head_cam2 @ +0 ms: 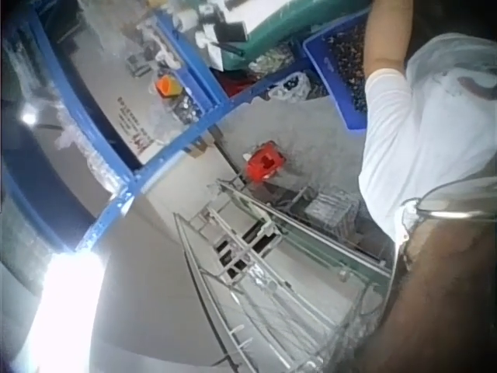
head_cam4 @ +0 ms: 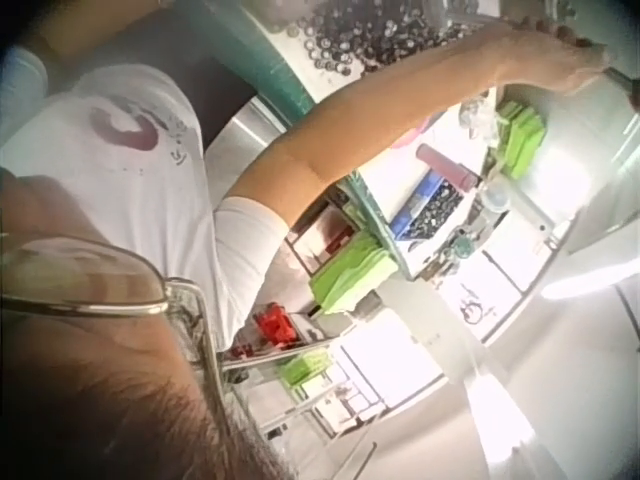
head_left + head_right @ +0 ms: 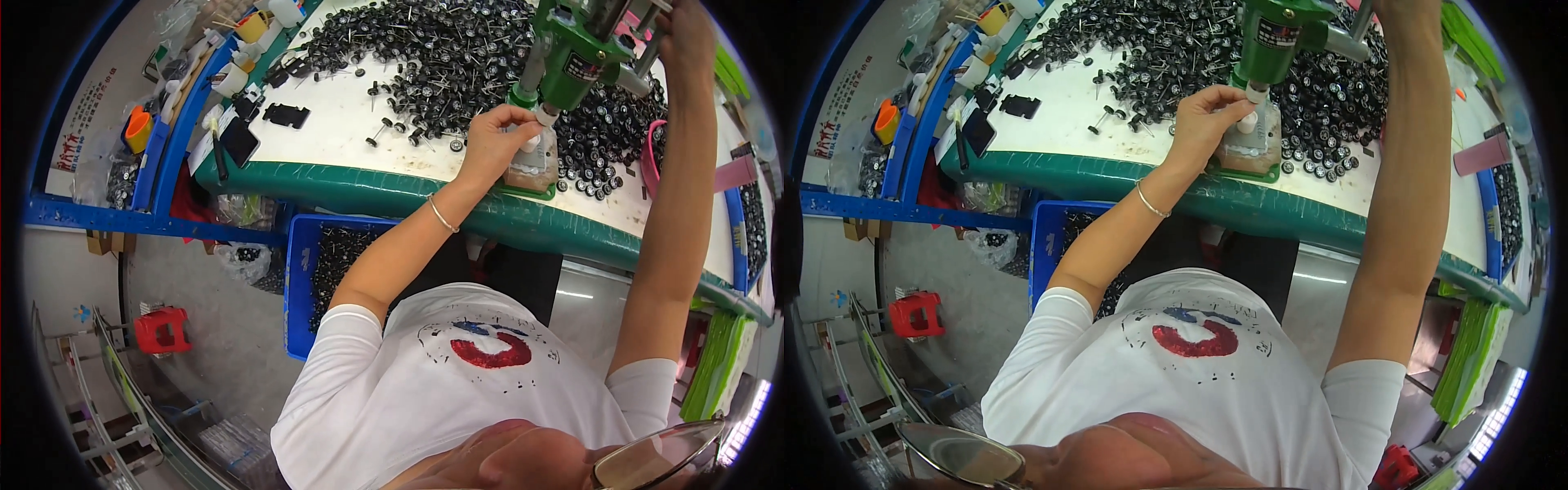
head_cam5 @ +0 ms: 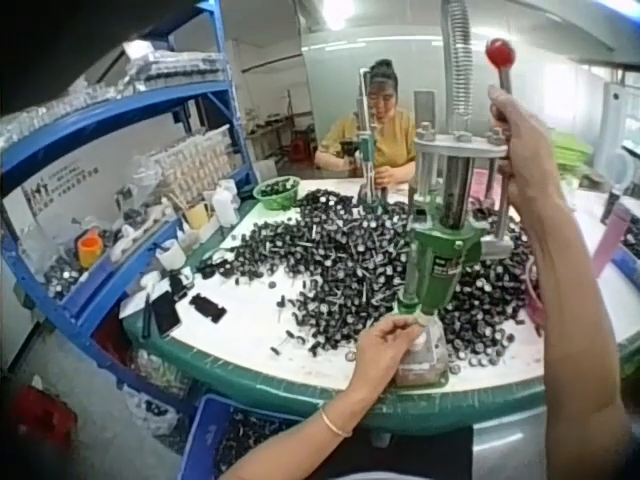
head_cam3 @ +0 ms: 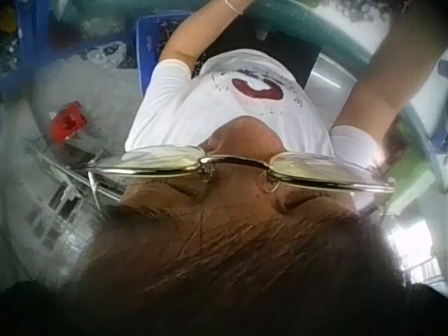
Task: The person assembles toy wheel sets by positioning toy wheels and metal axles into a manual press machine and pressing them together using the machine's handle.
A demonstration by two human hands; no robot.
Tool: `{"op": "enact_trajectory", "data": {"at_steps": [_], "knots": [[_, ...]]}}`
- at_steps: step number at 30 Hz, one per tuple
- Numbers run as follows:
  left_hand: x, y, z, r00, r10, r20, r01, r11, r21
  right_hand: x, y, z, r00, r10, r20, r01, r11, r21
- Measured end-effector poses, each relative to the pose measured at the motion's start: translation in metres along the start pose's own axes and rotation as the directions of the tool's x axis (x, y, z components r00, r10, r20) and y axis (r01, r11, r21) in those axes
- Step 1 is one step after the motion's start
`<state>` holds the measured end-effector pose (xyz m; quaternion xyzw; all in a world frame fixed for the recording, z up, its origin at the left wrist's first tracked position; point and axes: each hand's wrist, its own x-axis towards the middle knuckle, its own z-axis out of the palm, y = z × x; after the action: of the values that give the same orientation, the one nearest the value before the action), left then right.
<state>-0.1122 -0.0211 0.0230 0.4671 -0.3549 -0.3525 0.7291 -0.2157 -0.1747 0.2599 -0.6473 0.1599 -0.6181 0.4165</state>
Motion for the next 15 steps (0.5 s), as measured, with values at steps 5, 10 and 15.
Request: {"op": "enact_trajectory", "data": {"at_steps": [5,10,15], "knots": [[-0.006,0.019,-0.053,0.981,0.170,-0.095,-0.130,0.936,0.327,0.011,0.009,0.012,0.928,0.358,-0.101,-0.347,0.931,0.114],[-0.015,0.036,-0.166,0.905,0.335,-0.263,0.012,0.598,0.801,0.014,0.035,-0.019,0.985,0.127,0.114,-0.135,0.989,0.065],[-0.022,0.035,-0.193,0.927,0.164,-0.338,0.229,0.466,0.855,-0.031,0.028,-0.031,0.993,0.118,0.010,-0.118,0.993,0.006]]}}
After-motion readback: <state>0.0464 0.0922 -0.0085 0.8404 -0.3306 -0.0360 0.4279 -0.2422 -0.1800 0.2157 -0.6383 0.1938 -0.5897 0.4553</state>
